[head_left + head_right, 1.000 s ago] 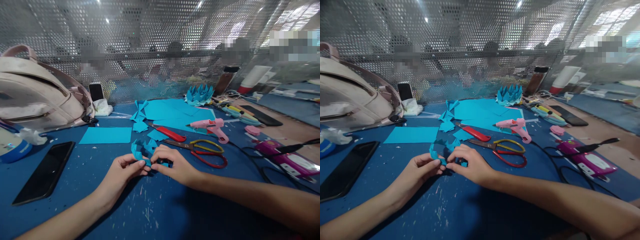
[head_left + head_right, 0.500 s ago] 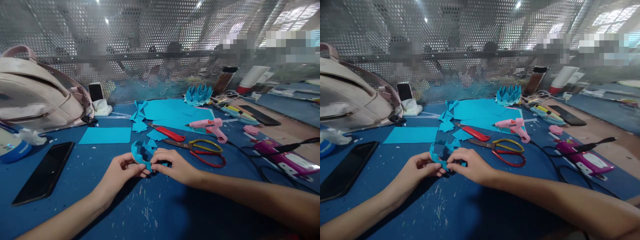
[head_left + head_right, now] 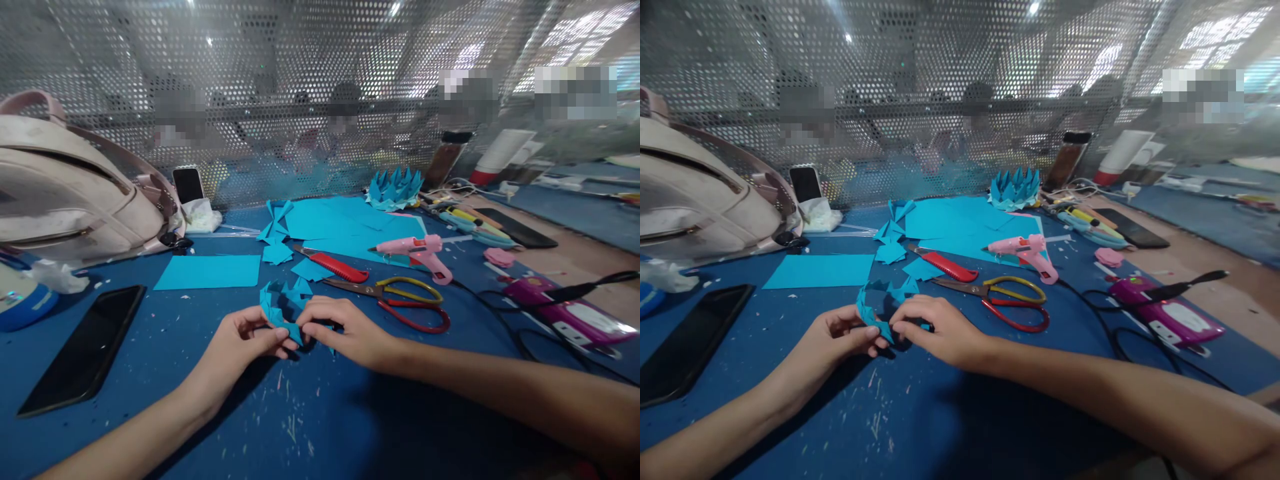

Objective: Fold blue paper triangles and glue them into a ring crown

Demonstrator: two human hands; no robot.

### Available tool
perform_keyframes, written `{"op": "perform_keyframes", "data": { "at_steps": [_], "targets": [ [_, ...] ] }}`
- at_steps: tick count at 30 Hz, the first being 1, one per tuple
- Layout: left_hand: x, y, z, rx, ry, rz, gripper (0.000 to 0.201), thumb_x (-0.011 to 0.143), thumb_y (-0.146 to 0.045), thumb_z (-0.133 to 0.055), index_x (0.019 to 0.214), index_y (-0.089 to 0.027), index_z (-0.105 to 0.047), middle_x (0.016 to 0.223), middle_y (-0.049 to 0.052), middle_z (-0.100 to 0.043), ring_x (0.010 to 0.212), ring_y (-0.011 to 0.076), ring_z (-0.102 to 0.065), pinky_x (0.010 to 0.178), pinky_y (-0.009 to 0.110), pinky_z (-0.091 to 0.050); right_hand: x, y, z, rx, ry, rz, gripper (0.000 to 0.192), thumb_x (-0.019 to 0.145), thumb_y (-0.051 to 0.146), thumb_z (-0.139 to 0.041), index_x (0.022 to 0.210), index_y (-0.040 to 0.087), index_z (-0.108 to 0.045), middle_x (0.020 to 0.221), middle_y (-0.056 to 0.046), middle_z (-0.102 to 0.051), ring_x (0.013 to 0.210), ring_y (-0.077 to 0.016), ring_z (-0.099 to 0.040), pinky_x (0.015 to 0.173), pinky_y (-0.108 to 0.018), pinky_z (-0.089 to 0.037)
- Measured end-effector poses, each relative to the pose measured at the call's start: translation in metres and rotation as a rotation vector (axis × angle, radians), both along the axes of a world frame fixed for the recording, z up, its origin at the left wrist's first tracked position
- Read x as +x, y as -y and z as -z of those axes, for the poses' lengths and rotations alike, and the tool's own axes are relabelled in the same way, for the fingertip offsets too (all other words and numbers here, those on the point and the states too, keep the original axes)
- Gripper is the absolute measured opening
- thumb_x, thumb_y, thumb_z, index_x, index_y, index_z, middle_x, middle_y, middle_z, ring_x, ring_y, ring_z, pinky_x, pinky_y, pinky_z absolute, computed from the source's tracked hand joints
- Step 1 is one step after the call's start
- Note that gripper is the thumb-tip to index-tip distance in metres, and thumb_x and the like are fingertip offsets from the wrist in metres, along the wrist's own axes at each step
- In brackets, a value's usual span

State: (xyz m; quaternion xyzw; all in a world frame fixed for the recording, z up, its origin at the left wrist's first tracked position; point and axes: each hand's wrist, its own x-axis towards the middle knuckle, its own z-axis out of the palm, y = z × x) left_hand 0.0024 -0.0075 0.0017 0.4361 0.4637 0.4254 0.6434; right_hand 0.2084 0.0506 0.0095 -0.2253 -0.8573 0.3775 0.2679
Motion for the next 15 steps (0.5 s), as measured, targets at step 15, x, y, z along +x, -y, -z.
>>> {"op": "perform_keyframes", "data": {
  "at_steps": [15],
  "targets": [
    [-0.018,-0.009,-0.001,0.307,-0.259,-0.137,0.039,0.090,-0.031,-0.063,0.129,-0.027,-0.058,0.077,-0.002,-0.059,0.064,0.0115,-0.058,0.066,0.025,-0.047,0.017,-0.027,-0.009,0.260,0.117,-0.174,0.007,0.094,0.020,-0.059,0.095,0.018,-0.066,0.094,-0.006,-0.067,0.095,-0.0183,-0.056,0.090,-0.034,-0.045]
  ]
}}
